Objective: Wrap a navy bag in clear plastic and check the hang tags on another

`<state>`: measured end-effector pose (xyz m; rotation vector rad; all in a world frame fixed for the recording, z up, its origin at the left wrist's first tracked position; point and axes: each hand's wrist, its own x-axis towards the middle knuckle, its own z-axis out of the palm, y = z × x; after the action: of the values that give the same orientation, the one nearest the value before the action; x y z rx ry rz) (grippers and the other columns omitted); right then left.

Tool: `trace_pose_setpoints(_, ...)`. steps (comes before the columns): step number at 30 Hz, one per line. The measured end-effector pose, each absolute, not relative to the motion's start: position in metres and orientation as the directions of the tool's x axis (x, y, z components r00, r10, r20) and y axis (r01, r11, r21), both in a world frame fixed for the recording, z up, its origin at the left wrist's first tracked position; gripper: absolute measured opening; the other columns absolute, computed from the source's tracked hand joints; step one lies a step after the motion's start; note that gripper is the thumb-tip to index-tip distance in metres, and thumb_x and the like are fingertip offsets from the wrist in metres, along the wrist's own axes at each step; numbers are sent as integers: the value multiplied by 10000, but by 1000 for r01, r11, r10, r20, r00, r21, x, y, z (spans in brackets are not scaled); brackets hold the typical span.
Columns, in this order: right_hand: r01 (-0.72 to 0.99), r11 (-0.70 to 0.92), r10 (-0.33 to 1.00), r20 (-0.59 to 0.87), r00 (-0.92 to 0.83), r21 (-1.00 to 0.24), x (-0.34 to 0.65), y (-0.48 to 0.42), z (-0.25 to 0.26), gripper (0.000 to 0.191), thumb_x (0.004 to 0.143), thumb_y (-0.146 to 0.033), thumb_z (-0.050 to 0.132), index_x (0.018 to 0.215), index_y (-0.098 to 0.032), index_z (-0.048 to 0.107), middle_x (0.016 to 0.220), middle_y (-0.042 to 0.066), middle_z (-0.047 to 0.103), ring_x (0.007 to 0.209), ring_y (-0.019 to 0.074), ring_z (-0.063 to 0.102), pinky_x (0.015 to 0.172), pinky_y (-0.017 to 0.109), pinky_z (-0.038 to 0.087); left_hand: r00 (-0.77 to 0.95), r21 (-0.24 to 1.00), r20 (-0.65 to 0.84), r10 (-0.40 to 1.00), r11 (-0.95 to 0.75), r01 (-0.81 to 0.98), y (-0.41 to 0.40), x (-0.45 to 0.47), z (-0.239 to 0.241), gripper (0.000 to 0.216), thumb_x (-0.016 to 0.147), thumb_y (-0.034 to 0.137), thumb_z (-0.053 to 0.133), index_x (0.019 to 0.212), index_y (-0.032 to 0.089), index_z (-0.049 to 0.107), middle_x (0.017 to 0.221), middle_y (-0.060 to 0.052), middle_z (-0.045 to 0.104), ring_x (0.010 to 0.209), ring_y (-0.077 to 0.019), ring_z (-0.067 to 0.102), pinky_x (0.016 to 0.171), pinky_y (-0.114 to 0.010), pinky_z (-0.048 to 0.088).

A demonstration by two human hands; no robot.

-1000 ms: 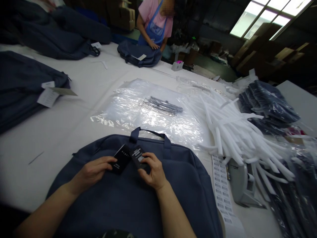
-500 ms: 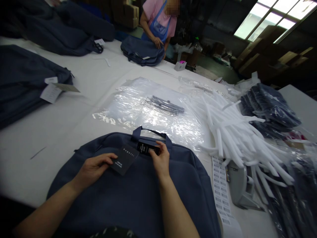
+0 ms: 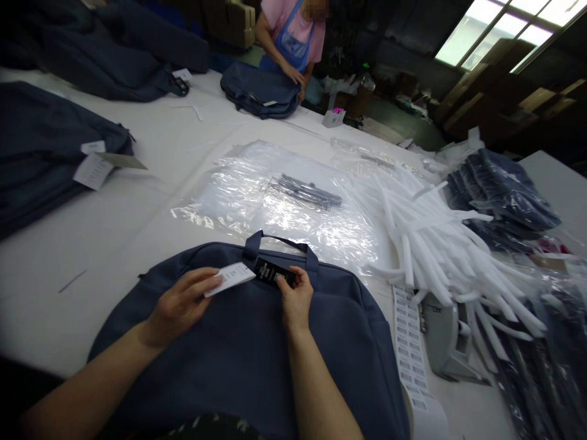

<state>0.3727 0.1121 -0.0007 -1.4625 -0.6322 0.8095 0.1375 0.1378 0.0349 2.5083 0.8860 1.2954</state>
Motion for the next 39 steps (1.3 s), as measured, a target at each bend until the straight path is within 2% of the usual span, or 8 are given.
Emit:
trace_pose_setpoints(7,297,181,829,308,466,-937,369,98,17,45,766,-226,655,797,-196,668,783,25,659,756,172,608,733,319,497,742,106,572,349,-929,355,136,133,36,230,922,102,446,1001,128,660,1113,-103,644,1021,-198,601,887,-293,519)
trace_pose_setpoints(12,533,420,803,574,159,-734,369,87,23,151,770,-122,598,710,-231,684,835,38,667,866,193,610,813,357,500,688,202,551,473,-875,439,129,133,28,229,947,149,441,936,182,667,984,-28,679,1016,-228,542,939,-435,391)
trace_pose_setpoints(15,482,193,882,367,296,-854,371,86,24,28,780,-224,636,776,-207,658,730,7,632,675,143,592,646,270,492,657,281,525,541,-839,466,128,129,25,236,943,127,438,927,212,657,968,1,680,1019,-220,535,1014,-503,288)
trace_pose_setpoints(19,28,-174,878,-143,458,-984,375,90,20,329,786,-356,603,1075,-201,574,558,-87,494,415,88,422,391,210,369,673,296,527,519,-854,428,127,124,20,235,924,92,443,935,204,649,977,-6,676,1013,-218,527,1019,-499,295)
trace_pose_setpoints(23,-285,-357,858,-433,276,-890,377,87,15,431,622,-376,751,960,-131,644,724,9,675,567,127,595,549,244,502,685,275,536,494,-869,411,127,125,16,238,915,77,443,936,188,652,969,-16,674,995,-211,522,985,-452,327)
trace_pose_setpoints(32,-191,-402,899,-426,105,-895,375,85,11,884,354,-144,868,1192,-137,589,995,67,720,987,264,652,904,379,511,682,338,472,558,-830,444,125,124,5,320,900,31,402,956,215,658,994,-10,663,1007,-206,515,983,-443,319)
trace_pose_setpoints(36,103,-295,952,-283,112,-950,375,84,5,528,545,-260,810,1055,-199,686,937,25,725,882,225,671,819,331,535,700,347,448,556,-830,437,125,122,4,293,901,38,422,966,198,659,1009,-31,652,1025,-210,506,952,-407,380)
trace_pose_setpoints(39,319,-273,945,-192,264,-908,377,83,5,277,775,-435,611,760,-179,716,646,19,668,540,144,600,520,244,481,710,343,458,536,-843,415,125,121,3,291,893,22,426,970,168,665,1023,-62,641,1051,-204,503,907,-342,445)
